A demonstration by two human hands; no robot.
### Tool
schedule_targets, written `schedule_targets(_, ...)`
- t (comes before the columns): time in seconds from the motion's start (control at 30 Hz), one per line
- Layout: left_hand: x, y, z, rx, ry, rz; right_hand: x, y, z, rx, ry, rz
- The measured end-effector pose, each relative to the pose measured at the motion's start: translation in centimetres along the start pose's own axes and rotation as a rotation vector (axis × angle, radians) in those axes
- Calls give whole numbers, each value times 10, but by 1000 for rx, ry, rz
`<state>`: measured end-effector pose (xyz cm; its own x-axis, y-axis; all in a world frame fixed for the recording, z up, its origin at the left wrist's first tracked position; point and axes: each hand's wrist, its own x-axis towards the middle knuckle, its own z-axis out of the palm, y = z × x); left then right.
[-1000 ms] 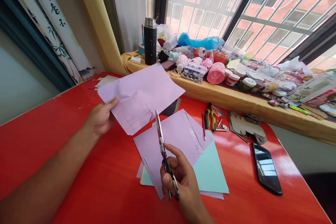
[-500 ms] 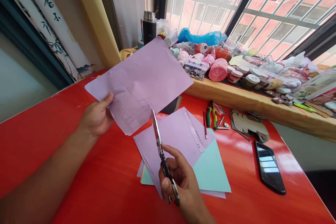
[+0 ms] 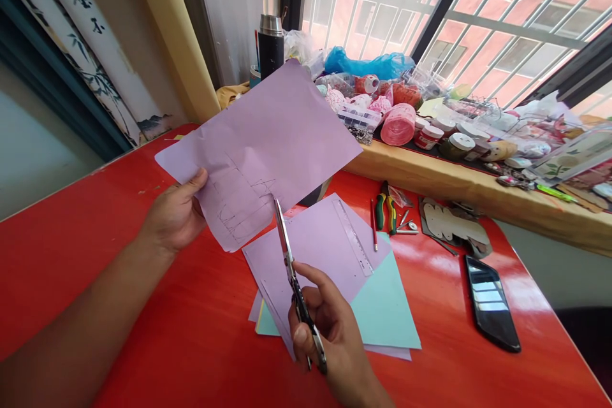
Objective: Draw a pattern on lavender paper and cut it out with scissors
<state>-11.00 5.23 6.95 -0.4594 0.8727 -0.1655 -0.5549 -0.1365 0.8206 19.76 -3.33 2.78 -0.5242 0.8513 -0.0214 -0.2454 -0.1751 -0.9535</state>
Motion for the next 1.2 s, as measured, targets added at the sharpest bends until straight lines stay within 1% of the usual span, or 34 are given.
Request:
schedule_targets(0.2,-2,-2,0,15,-20,-16,0,3,0,15,-5,-18)
schedule_targets(0.33,-6,-2,4,8,-8,-43,-1,1,2,4,-1,-24)
schedule_targets(0.53,-10,-4,10,-7,-21,-60,0,3,2,2,24,-51)
schedule_targets(0.67,-9,-1,10,-16,37,-30,-1,3,1,-17,26,-39)
schedule_targets(0.8,-6,1,8,-39,97,42,-1,1,1,-28,31,-33)
schedule_targets(0.87,-5,0,6,-38,94,68,-1,1,1,-30,34,-38)
schedule_targets(1.03,-5,-3,3,-19,40,88,-1,1,1,-45,44,-32)
schedule_targets(1.2,-5,-4,2,-3,60,103,-3,1,-1,-41,49,-41)
